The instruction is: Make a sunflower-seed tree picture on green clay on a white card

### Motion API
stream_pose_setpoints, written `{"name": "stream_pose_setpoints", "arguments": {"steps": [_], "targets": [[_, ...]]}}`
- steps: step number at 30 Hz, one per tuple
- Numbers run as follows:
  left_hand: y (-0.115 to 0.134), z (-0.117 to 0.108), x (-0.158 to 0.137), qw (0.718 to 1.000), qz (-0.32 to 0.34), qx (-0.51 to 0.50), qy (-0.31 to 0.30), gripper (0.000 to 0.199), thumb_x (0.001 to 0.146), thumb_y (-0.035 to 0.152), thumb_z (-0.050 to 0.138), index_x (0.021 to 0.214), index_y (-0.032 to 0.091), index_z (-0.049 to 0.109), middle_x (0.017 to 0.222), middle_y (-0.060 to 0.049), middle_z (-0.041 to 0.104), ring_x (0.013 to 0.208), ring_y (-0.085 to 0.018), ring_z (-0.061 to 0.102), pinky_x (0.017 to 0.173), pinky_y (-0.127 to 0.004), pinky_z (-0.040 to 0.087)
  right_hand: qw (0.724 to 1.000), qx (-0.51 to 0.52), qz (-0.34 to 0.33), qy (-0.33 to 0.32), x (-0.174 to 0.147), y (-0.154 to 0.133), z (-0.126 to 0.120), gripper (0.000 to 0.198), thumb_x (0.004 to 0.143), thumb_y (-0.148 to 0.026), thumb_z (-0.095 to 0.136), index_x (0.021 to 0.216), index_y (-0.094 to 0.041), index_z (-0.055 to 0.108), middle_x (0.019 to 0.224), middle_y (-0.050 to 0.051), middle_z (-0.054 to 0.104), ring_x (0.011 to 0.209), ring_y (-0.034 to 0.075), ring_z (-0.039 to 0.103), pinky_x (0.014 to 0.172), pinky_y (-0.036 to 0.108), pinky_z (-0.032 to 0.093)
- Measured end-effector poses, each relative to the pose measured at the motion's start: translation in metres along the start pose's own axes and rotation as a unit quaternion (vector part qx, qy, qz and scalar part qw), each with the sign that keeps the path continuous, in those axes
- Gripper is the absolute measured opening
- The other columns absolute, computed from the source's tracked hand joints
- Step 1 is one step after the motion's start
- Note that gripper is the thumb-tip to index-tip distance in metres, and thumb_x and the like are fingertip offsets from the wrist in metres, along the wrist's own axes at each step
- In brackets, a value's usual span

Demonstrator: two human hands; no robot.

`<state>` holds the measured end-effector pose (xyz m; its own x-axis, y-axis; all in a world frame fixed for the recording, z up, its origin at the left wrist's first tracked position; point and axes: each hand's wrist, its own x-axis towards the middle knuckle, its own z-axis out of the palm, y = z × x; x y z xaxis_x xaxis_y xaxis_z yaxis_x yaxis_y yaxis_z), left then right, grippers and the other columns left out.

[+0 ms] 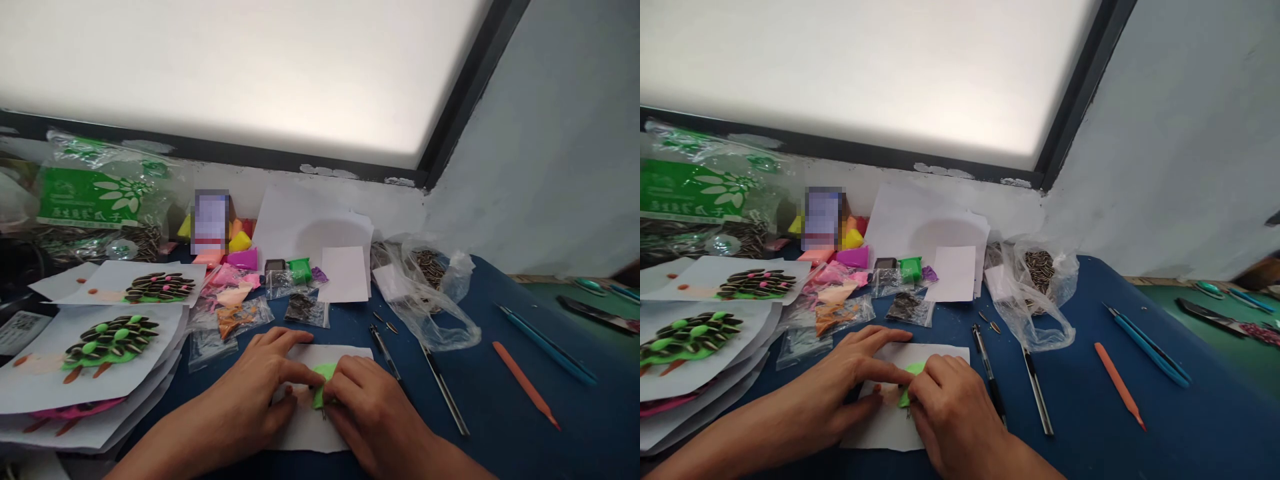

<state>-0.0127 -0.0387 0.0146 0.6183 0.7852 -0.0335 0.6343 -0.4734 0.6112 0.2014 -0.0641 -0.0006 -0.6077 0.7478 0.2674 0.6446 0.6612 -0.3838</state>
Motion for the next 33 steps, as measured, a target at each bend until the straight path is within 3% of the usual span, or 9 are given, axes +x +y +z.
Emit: {"name": "stream_pose_setpoints", "arguments": {"steps": [5, 11, 21, 33], "targets": [[0.001, -0.0009, 0.0011, 1.0, 0.006, 0.013, -0.006, 0.056, 0.077, 0.003, 0.054, 0.115, 0.04, 0.072, 0.143, -0.004, 0.052, 0.137, -0.032, 0.04, 0.111, -0.058, 0.033, 1.0, 0.009, -0.007, 0.014, -0.0011, -0.0003, 0.0, 0.015, 0.088, -0.006, 0.051, 0.081, -0.016, 0.059, 0.081, 0.005, 0.06, 0.073, 0.018, 0.055, 0.065, 0.028, 0.04], [0.0016, -0.0019, -0.0001, 1.0, -0.007, -0.008, -0.002, 0.056, 0.075, 0.002, 0.054, 0.114, 0.039, 0.073, 0.144, -0.003, 0.052, 0.136, -0.033, 0.04, 0.112, -0.059, 0.032, 0.999, 0.025, 0.022, 0.002, -0.0042, -0.002, -0.0036, 0.015, 0.086, -0.007, 0.052, 0.093, -0.017, 0.061, 0.089, 0.008, 0.063, 0.08, 0.021, 0.057, 0.068, 0.03, 0.043], [0.0008, -0.0006, -0.0004, 1.0, 0.01, -0.001, 0.012, 0.049, 0.077, 0.005, 0.054, 0.112, 0.034, 0.074, 0.142, -0.004, 0.054, 0.135, -0.033, 0.042, 0.111, -0.056, 0.035, 0.998, -0.04, -0.021, 0.036, -0.0032, -0.0027, 0.0015, 0.017, 0.091, -0.008, 0.05, 0.081, -0.017, 0.06, 0.078, 0.004, 0.059, 0.069, 0.017, 0.054, 0.062, 0.027, 0.038], [0.0005, -0.0003, -0.002, 1.0, 0.008, -0.004, 0.011, 0.053, 0.077, 0.003, 0.054, 0.114, 0.036, 0.072, 0.144, -0.003, 0.052, 0.135, -0.032, 0.04, 0.111, -0.056, 0.033, 1.0, 0.004, -0.013, 0.017, -0.0067, -0.0035, 0.0009, 0.015, 0.086, -0.006, 0.05, 0.084, -0.017, 0.06, 0.084, 0.006, 0.063, 0.074, 0.019, 0.058, 0.066, 0.028, 0.042]]}}
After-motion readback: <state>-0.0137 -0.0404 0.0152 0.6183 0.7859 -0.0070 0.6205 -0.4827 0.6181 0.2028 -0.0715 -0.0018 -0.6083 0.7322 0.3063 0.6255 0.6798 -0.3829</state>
